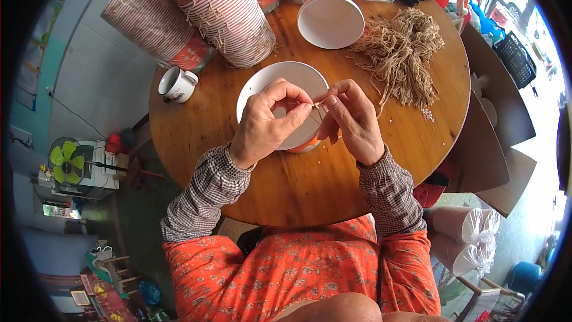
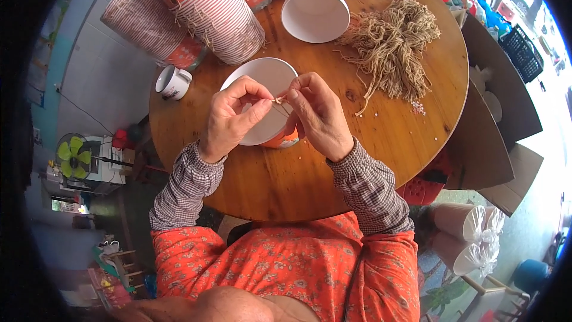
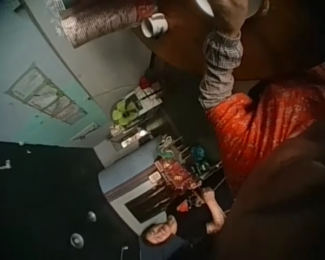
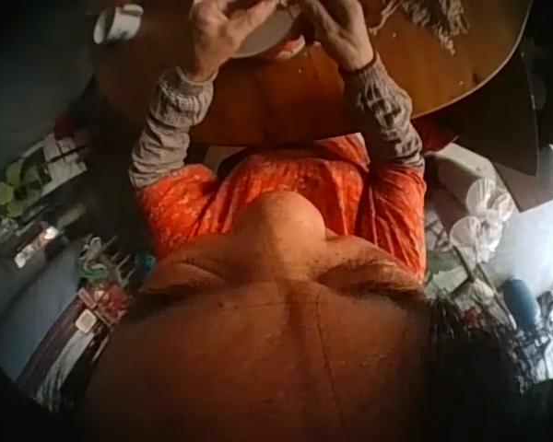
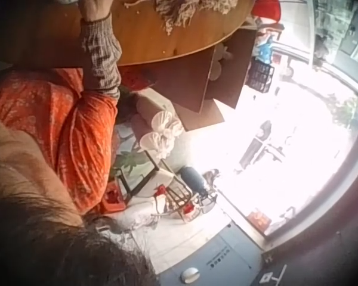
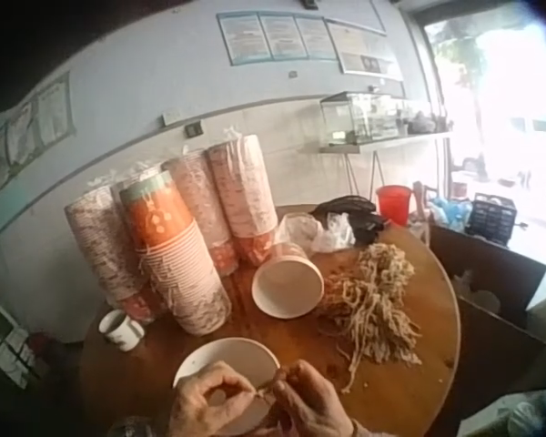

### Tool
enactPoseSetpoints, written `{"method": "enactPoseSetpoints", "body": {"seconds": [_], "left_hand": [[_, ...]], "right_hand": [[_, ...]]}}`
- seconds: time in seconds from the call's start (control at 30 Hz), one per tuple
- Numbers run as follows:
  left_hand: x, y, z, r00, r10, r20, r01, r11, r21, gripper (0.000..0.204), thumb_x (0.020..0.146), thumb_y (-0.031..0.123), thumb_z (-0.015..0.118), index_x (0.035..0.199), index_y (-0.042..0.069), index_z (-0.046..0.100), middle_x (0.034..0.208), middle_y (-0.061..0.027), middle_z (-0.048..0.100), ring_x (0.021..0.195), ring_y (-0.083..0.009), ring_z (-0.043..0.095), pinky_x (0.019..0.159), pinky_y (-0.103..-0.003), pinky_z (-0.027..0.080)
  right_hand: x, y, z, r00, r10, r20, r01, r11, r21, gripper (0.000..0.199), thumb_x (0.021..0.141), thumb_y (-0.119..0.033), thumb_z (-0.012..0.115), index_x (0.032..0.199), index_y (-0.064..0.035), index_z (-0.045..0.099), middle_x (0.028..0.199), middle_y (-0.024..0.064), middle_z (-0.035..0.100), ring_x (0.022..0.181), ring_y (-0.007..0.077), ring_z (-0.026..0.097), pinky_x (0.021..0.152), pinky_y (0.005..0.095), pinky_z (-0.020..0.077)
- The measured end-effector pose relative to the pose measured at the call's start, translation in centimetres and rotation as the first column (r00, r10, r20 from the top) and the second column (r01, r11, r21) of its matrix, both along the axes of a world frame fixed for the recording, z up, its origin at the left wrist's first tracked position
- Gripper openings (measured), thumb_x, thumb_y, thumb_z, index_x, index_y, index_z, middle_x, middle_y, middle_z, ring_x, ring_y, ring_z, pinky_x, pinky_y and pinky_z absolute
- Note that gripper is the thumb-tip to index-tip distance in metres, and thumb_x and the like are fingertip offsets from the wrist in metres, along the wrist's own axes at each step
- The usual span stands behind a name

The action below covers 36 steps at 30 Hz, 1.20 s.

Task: Tying a decorative or functional string around the top of paper containers.

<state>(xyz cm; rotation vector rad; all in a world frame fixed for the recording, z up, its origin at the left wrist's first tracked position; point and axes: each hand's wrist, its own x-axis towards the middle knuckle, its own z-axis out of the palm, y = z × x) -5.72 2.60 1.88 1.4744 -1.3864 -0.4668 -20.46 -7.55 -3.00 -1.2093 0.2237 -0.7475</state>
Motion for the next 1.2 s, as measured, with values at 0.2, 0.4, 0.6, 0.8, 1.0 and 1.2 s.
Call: {"method": "enactPoseSetpoints", "body": {"seconds": [0.2, 0.4, 0.6, 0.8, 1.0, 1.2], "left_hand": [[0.1, 0.1, 0.5, 0.998, -0.036, 0.058, 0.03, 0.993, 0.11, 0.006, 0.089, 0.007, 0.064, 0.09, 0.002, 0.062, 0.086, 0.001, 0.058, 0.082, -0.0052, 0.053, 0.074, -0.021, 0.043], [0.1, -0.1, -0.8, 0.971, -0.019, 0.24, 0.03, 0.999, -0.043, 0.009, 0.083, 0.008, 0.069, 0.084, 0.002, 0.063, 0.08, -0.003, 0.06, 0.075, -0.0124, 0.059, 0.068, -0.027, 0.047], [-0.2, 0.4, -0.4, 0.984, -0.007, 0.177, 0.019, 0.998, -0.064, 0.014, 0.084, 0.009, 0.069, 0.095, 0.002, 0.064, 0.089, -0.0034, 0.064, 0.074, -0.0115, 0.059, 0.069, -0.026, 0.048], [-1.3, -0.2, 0.0, 0.991, -0.063, -0.116, 0.068, 0.997, 0.041, 0.021, 0.087, 0.012, 0.068, 0.105, 0.001, 0.064, 0.087, -0.004, 0.069, 0.066, -0.0068, 0.057, 0.063, -0.023, 0.049], [-1.5, 0.0, -0.5, 0.925, -0.144, -0.351, 0.132, 0.989, -0.059, 0.014, 0.091, 0.011, 0.064, 0.1, 0.0, 0.066, 0.082, -0.0007, 0.066, 0.073, -0.0059, 0.06, 0.061, -0.021, 0.049], [-2.3, 0.3, -1.2, 0.875, 0.25, 0.414, -0.171, 0.961, -0.219, 0.008, 0.075, 0.01, 0.066, 0.077, 0.007, 0.06, 0.076, -0.0074, 0.06, 0.072, -0.0254, 0.06, 0.07, -0.039, 0.042]], "right_hand": [[0.4, -0.2, -0.8, 0.988, -0.15, 0.044, 0.155, 0.975, -0.162, 0.008, 0.098, -0.011, 0.052, 0.099, -0.0026, 0.051, 0.084, 0.0028, 0.061, 0.059, 0.0042, 0.053, 0.048, 0.0172, 0.0403], [-0.2, -1.1, 0.3, 0.951, -0.302, 0.058, 0.308, 0.938, -0.157, 0.008, 0.092, -0.005, 0.061, 0.093, 0.001, 0.056, 0.081, -0.0015, 0.056, 0.073, 0.004, 0.051, 0.064, 0.0206, 0.0444], [-0.4, -0.4, 1.0, 0.946, -0.323, 0.019, 0.318, 0.921, -0.225, 0.008, 0.091, -0.005, 0.062, 0.09, 0.0006, 0.057, 0.077, -0.0025, 0.057, 0.069, 0.0032, 0.051, 0.062, 0.0204, 0.0442], [0.0, 0.3, 2.8, 0.939, -0.335, 0.075, 0.33, 0.822, -0.463, 0.006, 0.088, -0.002, 0.063, 0.09, 0.0006, 0.058, 0.076, 0.0049, 0.061, 0.066, 0.008, 0.059, 0.061, 0.0231, 0.0479], [-0.6, 0.1, 4.1, 0.97, -0.242, 0.018, 0.229, 0.888, -0.398, 0.009, 0.088, 0.0, 0.061, 0.097, 0.0012, 0.059, 0.079, 0.0021, 0.06, 0.07, 0.0059, 0.058, 0.062, 0.0225, 0.0475], [-1.0, -1.6, 6.3, 0.984, -0.168, -0.053, 0.139, 0.929, -0.344, 0.021, 0.082, 0.008, 0.052, 0.101, 0.0011, 0.058, 0.081, -0.0018, 0.054, 0.071, 0.0043, 0.051, 0.064, 0.0187, 0.0417]]}}
